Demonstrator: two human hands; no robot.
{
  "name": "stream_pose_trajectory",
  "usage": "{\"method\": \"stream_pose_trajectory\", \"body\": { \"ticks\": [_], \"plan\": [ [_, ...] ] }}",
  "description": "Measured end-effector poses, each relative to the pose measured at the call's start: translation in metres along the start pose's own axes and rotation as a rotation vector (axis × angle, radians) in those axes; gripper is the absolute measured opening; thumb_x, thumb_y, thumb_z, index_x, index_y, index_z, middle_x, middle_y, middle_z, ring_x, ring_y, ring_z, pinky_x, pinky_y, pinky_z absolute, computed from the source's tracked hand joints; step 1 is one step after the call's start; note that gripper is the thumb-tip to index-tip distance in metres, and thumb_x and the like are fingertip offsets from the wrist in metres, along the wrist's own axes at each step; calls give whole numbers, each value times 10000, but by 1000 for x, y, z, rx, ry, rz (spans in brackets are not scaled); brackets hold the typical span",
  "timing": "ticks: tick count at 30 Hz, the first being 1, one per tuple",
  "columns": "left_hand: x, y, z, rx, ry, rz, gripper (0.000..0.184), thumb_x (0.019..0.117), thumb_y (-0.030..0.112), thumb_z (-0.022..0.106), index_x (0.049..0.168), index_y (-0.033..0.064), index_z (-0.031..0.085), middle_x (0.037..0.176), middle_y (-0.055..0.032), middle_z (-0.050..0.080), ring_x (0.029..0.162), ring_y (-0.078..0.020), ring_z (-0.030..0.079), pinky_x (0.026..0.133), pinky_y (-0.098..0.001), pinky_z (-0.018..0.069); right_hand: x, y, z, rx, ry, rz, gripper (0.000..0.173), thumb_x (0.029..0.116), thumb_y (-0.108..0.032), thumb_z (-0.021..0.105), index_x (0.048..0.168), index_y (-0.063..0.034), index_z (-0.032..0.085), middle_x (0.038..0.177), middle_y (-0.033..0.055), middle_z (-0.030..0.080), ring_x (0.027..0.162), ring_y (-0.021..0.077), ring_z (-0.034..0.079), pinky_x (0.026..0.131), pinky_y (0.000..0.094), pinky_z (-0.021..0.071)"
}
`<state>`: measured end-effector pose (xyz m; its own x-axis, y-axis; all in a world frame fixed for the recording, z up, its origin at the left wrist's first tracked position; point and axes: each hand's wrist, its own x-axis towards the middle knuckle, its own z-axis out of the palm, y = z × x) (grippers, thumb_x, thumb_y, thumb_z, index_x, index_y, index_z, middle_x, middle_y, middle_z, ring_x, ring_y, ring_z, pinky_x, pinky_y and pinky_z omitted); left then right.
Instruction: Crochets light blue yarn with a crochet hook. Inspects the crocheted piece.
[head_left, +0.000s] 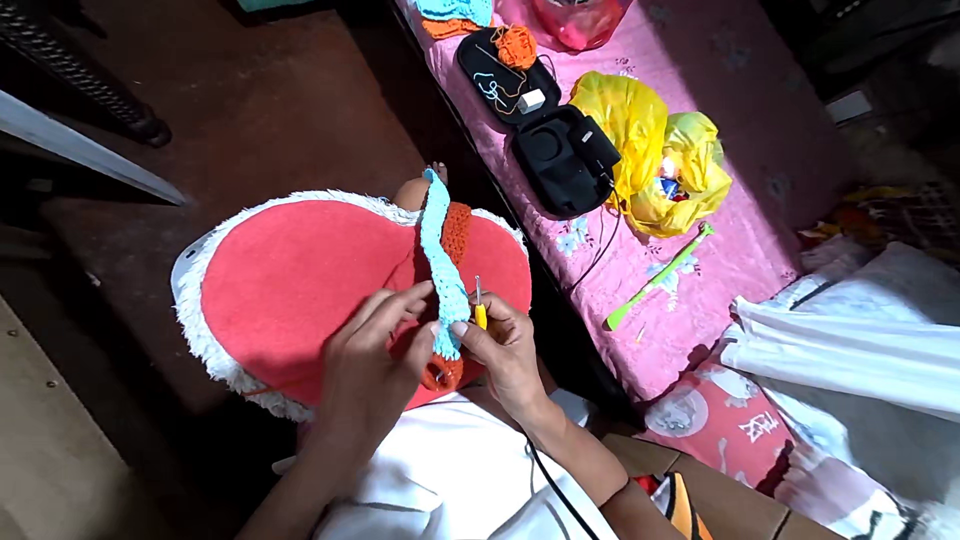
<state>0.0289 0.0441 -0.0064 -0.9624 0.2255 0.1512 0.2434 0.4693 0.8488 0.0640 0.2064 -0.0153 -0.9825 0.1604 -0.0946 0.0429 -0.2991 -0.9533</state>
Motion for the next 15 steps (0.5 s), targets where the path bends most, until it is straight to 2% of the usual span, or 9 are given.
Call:
{"method": "stream_pose_trajectory", "body": {
  "ticks": [3, 4, 5, 6, 7, 9, 10, 12, 15],
  "plan": [
    [3, 3, -31, 350, 96, 55, 363, 1007, 315, 556, 1217, 74, 727, 1129, -147, 683, 1000, -301, 658, 796, -491, 532, -1, 0, 0, 4, -7, 2, 73, 912, 33, 623, 969, 43, 668, 892, 42, 665, 682, 15, 591, 570, 162, 489],
    [4, 4, -40, 409, 124, 43, 370, 1014, 307, 552, 1225, 51, 716, 1172, -202, 658, 1045, -388, 632, 814, -565, 503, -1, 0, -1, 14, -11, 4, 76, 916, 34, 620, 975, 44, 667, 896, 42, 667, 680, 14, 589, 572, 162, 489],
    [5, 5, -46, 439, 156, 37, 375, 1015, 303, 549, 1213, 31, 714, 1184, -235, 641, 1058, -428, 611, 822, -590, 480, -1, 0, 0, 27, -11, 6, 78, 917, 34, 620, 978, 44, 668, 896, 43, 669, 680, 15, 590, 574, 163, 490],
    [6, 6, -49, 425, 181, 38, 365, 1016, 299, 552, 1173, 17, 723, 1156, -238, 636, 1045, -411, 601, 828, -562, 466, -1, 0, 0, 37, -12, 7, 77, 916, 33, 622, 976, 42, 669, 895, 42, 672, 683, 16, 596, 578, 164, 495],
    [5, 5, -49, 361, 182, 57, 341, 1015, 286, 557, 1107, 9, 733, 1104, -211, 640, 1012, -346, 604, 821, -497, 472, -1, 1, 1, 43, -13, 7, 75, 915, 34, 621, 974, 38, 667, 891, 38, 670, 681, 13, 591, 576, 162, 489],
    [2, 3, -41, 121, 85, 87, 293, 1014, 291, 573, 1007, 58, 750, 1020, -69, 664, 957, -130, 634, 819, -301, 532, -1, 1, 2, 48, -14, 9, 75, 916, 33, 620, 973, 42, 667, 897, 41, 669, 689, 14, 593, 581, 164, 493],
    [1, 1, -33, -13, 10, 74, 273, 1012, 306, 581, 999, 97, 757, 999, 2, 680, 937, -51, 649, 812, -229, 556, -1, 0, 3, 47, -16, 11, 74, 919, 31, 620, 974, 45, 666, 901, 42, 667, 695, 17, 595, 588, 167, 497],
    [0, 1, -18, -208, -91, 32, 256, 996, 296, 592, 1020, 105, 762, 983, 48, 707, 901, -4, 664, 792, -177, 567, -1, -1, 3, 42, -14, 12, 76, 919, 25, 621, 977, 41, 668, 903, 40, 671, 712, 23, 612, 606, 175, 513],
    [1, 1, -5, -323, -118, -33, 223, 984, 245, 596, 1028, 78, 736, 983, 48, 708, 880, 5, 671, 791, -160, 571, -1, -1, 2, 30, -2, 11, 70, 918, 17, 622, 969, 29, 669, 890, 35, 670, 710, 23, 612, 602, 178, 513]
  ]
}}
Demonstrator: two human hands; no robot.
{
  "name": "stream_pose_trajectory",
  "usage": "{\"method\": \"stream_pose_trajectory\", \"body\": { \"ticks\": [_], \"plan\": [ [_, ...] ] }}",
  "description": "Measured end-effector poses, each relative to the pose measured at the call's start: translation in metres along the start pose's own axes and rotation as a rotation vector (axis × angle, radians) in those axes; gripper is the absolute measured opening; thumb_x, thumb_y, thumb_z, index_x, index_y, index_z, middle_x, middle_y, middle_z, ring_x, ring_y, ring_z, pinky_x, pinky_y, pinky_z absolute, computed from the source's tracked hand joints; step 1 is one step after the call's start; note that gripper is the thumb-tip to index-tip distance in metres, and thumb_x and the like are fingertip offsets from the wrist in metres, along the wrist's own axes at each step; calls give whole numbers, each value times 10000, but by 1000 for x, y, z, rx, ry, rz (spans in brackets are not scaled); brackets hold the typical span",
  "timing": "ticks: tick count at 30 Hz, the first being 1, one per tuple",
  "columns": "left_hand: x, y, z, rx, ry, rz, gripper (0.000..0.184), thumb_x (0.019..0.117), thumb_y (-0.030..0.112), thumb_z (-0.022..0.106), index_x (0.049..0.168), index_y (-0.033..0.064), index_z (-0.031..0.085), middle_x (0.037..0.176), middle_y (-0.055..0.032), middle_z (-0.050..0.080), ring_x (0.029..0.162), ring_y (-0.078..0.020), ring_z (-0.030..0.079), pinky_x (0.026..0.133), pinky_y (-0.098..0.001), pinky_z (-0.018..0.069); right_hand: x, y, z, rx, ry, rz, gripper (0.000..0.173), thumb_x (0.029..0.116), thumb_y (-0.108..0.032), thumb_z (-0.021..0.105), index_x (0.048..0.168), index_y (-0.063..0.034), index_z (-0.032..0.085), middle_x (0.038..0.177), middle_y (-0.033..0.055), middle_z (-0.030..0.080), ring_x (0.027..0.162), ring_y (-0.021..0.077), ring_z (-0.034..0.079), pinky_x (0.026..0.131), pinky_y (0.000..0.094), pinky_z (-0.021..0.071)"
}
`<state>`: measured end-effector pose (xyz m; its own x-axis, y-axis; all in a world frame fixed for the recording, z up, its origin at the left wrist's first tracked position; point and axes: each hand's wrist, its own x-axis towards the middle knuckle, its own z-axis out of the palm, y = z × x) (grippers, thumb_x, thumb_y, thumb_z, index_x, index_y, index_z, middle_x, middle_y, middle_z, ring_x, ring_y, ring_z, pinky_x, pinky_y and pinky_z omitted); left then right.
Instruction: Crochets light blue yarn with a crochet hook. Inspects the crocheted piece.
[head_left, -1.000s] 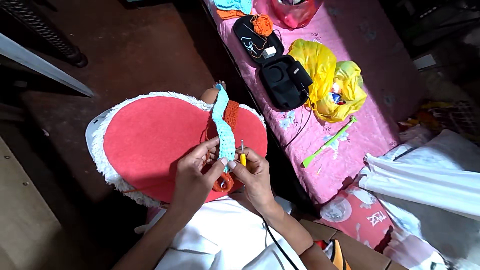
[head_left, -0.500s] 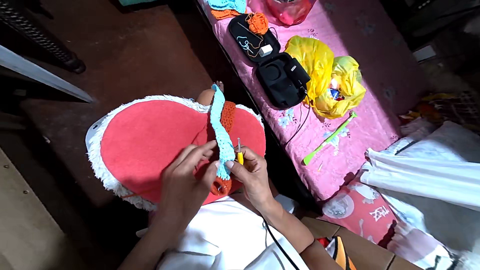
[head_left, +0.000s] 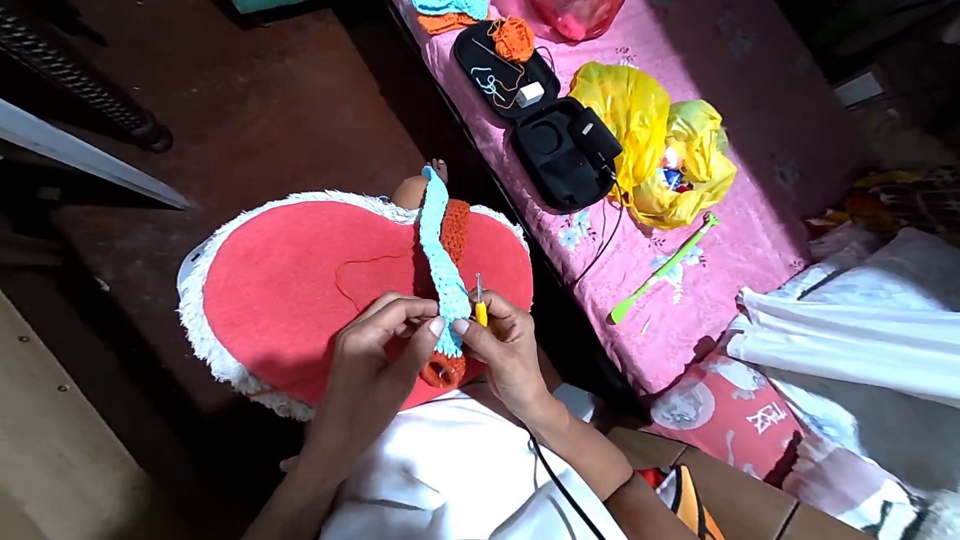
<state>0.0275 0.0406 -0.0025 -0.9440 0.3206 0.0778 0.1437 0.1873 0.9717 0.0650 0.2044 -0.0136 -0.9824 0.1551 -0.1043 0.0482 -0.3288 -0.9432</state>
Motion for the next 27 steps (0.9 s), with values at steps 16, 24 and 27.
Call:
{"method": "stream_pose_trajectory", "body": {
  "ticks": [16, 24, 27],
  "plan": [
    [4, 2, 15, -238, 59, -195, 54, 854, 71, 682, 903, 73, 704, 897, 27, 701, 745, -35, 675, 676, -178, 584, 2, 2, -4, 27, -31, -26, 82, 924, -5, 610, 1001, 0, 639, 849, -14, 644, 614, -30, 508, 525, 134, 410],
    [2, -4, 17, -29, 53, -123, 59, 853, 132, 685, 876, 84, 708, 865, 52, 685, 706, 24, 644, 641, -125, 555, 4, 2, -4, 80, -19, 51, 62, 918, 11, 608, 963, -1, 650, 791, -10, 641, 570, -27, 492, 501, 136, 396],
    [3, -5, 15, -28, 23, -140, 107, 854, 147, 683, 936, 81, 702, 908, 43, 703, 732, 12, 665, 649, -137, 568, 4, 3, -4, 68, -23, 44, 61, 913, 13, 611, 954, 1, 654, 798, -6, 639, 574, -23, 492, 501, 138, 395]
  ]
}}
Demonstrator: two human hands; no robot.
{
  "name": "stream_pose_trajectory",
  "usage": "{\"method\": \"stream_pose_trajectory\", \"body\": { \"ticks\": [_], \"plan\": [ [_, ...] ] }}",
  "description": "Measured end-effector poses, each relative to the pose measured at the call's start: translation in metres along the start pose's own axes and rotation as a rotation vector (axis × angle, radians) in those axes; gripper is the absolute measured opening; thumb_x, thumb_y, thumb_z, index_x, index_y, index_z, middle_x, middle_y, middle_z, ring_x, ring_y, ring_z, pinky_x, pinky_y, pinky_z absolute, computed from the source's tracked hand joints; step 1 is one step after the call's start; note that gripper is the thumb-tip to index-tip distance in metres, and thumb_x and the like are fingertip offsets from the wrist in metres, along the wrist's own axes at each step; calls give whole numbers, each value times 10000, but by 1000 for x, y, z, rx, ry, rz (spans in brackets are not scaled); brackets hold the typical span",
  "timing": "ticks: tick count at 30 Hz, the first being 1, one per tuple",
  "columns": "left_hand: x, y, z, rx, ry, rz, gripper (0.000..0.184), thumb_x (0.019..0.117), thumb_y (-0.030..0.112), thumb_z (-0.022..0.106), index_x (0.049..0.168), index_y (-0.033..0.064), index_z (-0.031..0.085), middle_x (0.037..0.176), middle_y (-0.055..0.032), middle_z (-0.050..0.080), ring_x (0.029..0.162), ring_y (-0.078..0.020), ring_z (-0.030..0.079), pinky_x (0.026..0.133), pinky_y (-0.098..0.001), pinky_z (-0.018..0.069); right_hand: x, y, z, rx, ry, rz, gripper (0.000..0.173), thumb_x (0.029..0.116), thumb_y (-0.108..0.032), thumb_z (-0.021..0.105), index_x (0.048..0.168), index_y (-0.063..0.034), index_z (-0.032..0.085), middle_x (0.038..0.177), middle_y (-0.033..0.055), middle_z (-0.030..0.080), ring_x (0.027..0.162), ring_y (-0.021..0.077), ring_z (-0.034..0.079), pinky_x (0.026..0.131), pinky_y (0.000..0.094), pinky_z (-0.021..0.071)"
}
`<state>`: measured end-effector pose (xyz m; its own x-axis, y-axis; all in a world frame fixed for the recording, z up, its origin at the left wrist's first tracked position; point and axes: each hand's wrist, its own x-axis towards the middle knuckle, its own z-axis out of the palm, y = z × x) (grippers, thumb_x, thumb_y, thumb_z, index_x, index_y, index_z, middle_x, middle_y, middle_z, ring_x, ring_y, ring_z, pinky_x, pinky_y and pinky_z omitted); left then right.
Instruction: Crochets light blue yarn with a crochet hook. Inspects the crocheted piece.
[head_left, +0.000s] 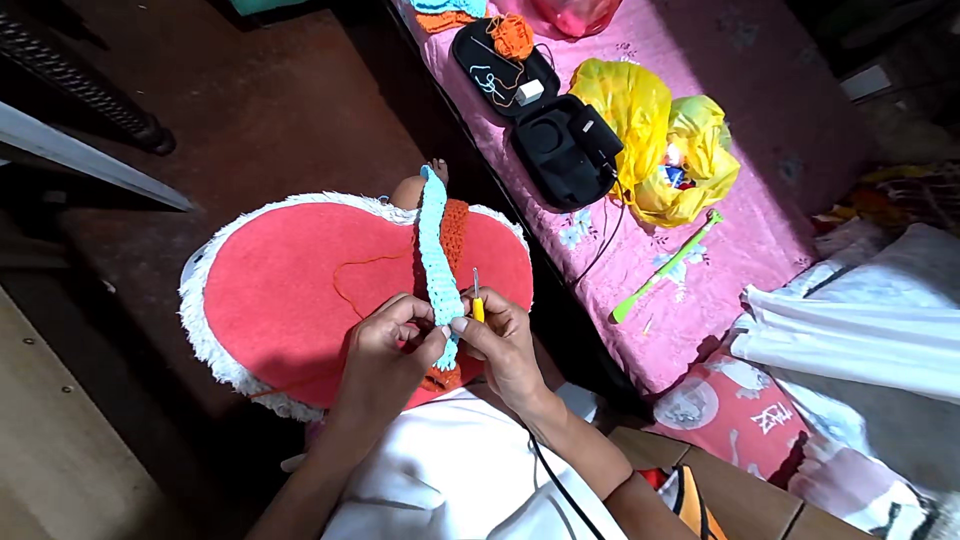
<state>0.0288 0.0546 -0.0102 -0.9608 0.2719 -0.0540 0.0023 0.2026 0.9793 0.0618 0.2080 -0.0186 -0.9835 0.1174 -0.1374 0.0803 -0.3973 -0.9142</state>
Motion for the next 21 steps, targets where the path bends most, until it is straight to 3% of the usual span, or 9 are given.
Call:
{"method": "stream_pose_trajectory", "body": {
  "ticks": [3, 9, 11, 14, 21],
  "plan": [
    [1, 4, -5, -118, -45, -94, 207, 854, 121, 687, 1054, 72, 675, 960, 22, 735, 784, -34, 706, 691, -180, 593, 0, 2, 1, -60, 7, -41, 52, 894, 17, 617, 914, 3, 662, 858, 1, 630, 639, -16, 522, 535, 139, 424],
    [3, 5, -5, -199, -32, -81, 84, 896, 87, 652, 978, 85, 674, 898, 38, 725, 777, -31, 697, 692, -183, 588, -1, 7, 2, -167, 24, -142, 53, 870, 39, 641, 907, 26, 676, 913, 18, 650, 808, 9, 614, 688, 157, 528],
    [3, 5, -5, -183, -27, -89, 65, 896, 92, 657, 957, 93, 681, 879, 45, 724, 746, -23, 690, 669, -178, 583, -2, 7, 2, -140, 12, -133, 75, 882, 35, 633, 950, 17, 659, 888, 0, 657, 754, -6, 604, 643, 147, 509],
    [3, 3, -5, -109, -36, -70, 45, 884, 117, 670, 915, 96, 694, 881, 48, 702, 708, -10, 664, 626, -159, 565, 0, 3, -1, -62, -26, -70, 102, 924, -2, 595, 1021, 0, 626, 854, -17, 641, 626, -29, 511, 537, 137, 411],
    [2, -1, -2, -7, -28, 2, 53, 859, 142, 685, 869, 98, 712, 875, 60, 689, 721, 18, 651, 643, -133, 556, 3, 1, -1, -11, -13, 22, 61, 909, -2, 621, 963, -4, 651, 766, -19, 627, 557, -27, 472, 494, 141, 379]
  ]
}}
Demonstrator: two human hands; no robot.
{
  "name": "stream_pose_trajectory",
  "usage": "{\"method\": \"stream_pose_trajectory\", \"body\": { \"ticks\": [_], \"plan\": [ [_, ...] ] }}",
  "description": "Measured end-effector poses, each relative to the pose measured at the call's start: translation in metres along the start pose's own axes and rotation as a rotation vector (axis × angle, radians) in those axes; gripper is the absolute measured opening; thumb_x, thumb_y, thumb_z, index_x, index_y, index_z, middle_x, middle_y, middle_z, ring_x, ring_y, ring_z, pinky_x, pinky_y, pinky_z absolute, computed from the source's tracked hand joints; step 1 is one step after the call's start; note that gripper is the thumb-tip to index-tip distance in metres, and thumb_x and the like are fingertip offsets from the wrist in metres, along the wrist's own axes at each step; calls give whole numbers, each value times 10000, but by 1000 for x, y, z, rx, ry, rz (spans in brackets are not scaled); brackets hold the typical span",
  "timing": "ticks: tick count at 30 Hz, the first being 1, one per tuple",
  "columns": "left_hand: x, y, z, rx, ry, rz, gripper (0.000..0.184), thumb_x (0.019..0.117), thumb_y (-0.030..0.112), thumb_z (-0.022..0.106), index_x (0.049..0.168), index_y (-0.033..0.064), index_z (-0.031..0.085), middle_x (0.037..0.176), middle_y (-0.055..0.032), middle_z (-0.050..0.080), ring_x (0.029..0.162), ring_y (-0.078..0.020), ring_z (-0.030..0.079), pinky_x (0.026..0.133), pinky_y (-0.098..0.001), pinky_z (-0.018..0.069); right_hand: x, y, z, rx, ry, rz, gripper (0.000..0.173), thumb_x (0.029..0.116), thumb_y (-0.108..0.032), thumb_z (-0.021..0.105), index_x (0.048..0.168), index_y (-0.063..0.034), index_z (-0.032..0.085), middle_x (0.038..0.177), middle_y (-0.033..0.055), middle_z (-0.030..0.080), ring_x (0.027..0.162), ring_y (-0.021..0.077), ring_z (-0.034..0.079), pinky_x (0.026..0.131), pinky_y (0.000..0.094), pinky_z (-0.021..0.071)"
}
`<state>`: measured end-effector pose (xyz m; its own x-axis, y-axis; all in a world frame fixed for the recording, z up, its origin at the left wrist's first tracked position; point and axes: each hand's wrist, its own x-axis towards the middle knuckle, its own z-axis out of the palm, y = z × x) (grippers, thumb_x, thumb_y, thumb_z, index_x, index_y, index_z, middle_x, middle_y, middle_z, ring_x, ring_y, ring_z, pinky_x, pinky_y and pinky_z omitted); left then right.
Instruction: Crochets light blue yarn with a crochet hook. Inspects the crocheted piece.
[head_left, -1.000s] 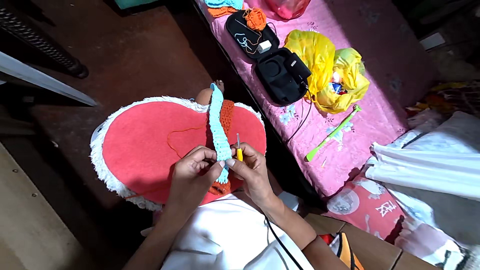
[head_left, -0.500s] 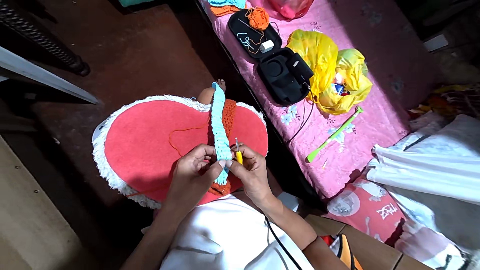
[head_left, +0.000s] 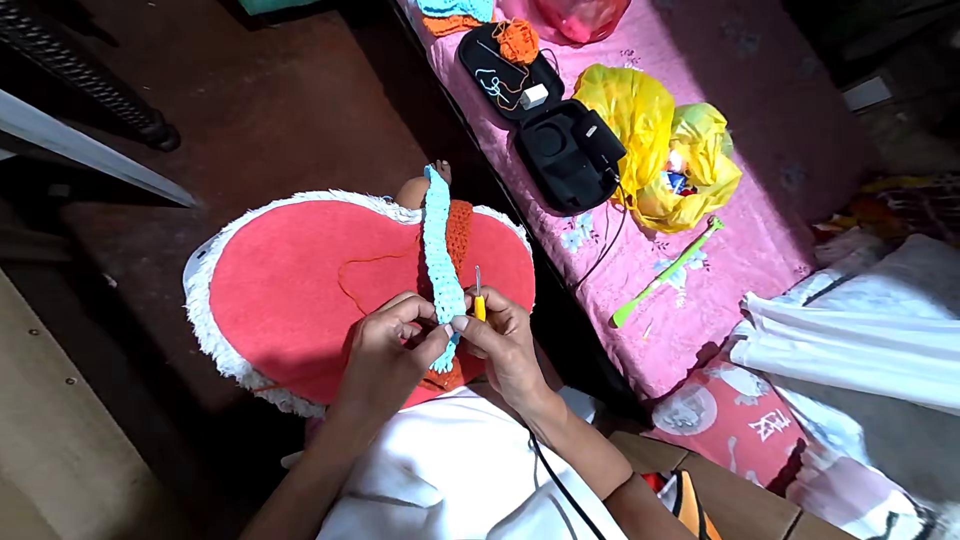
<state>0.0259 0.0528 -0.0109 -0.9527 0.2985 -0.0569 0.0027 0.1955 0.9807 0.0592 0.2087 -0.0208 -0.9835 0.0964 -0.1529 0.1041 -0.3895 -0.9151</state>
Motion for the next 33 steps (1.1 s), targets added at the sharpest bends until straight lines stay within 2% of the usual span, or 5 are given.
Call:
{"method": "stream_pose_trajectory", "body": {
  "ticks": [7, 10, 17, 23, 33],
  "plan": [
    [1, 2, 0, 16, 11, -17, 49, 868, 144, 690, 873, 99, 711, 867, 59, 692, 693, 25, 648, 621, -127, 555, 0, 2, 1, 12, 13, -24, 66, 905, 24, 629, 962, 12, 660, 800, 1, 640, 571, -18, 487, 501, 144, 394],
    [1, 4, 0, -26, 14, -49, 125, 861, 118, 687, 981, 84, 677, 917, 43, 723, 750, -1, 688, 657, -154, 579, -1, 4, 1, -16, 27, -63, 60, 904, 31, 636, 953, 19, 668, 822, 5, 642, 595, -16, 506, 510, 142, 411],
    [2, 6, -2, -172, 10, -87, 94, 891, 91, 662, 985, 82, 669, 912, 35, 724, 777, -25, 697, 676, -176, 586, -2, 8, 1, -167, 48, -169, 62, 861, 51, 655, 911, 35, 689, 926, 36, 660, 835, 26, 628, 721, 173, 545],
    [1, 3, 0, -113, 18, -64, 58, 884, 98, 667, 938, 90, 685, 858, 59, 707, 669, 10, 652, 603, -143, 553, -1, 4, -2, -61, -2, -90, 90, 918, 4, 600, 999, 1, 640, 824, -24, 630, 610, -29, 496, 528, 139, 403],
    [0, -1, 2, -21, 29, -22, 123, 865, 130, 686, 976, 77, 683, 922, 40, 717, 713, 9, 675, 625, -144, 571, 0, 3, -1, -19, 26, -45, 50, 905, 16, 633, 939, 9, 668, 820, -4, 629, 581, -21, 484, 501, 138, 395]
  ]
}}
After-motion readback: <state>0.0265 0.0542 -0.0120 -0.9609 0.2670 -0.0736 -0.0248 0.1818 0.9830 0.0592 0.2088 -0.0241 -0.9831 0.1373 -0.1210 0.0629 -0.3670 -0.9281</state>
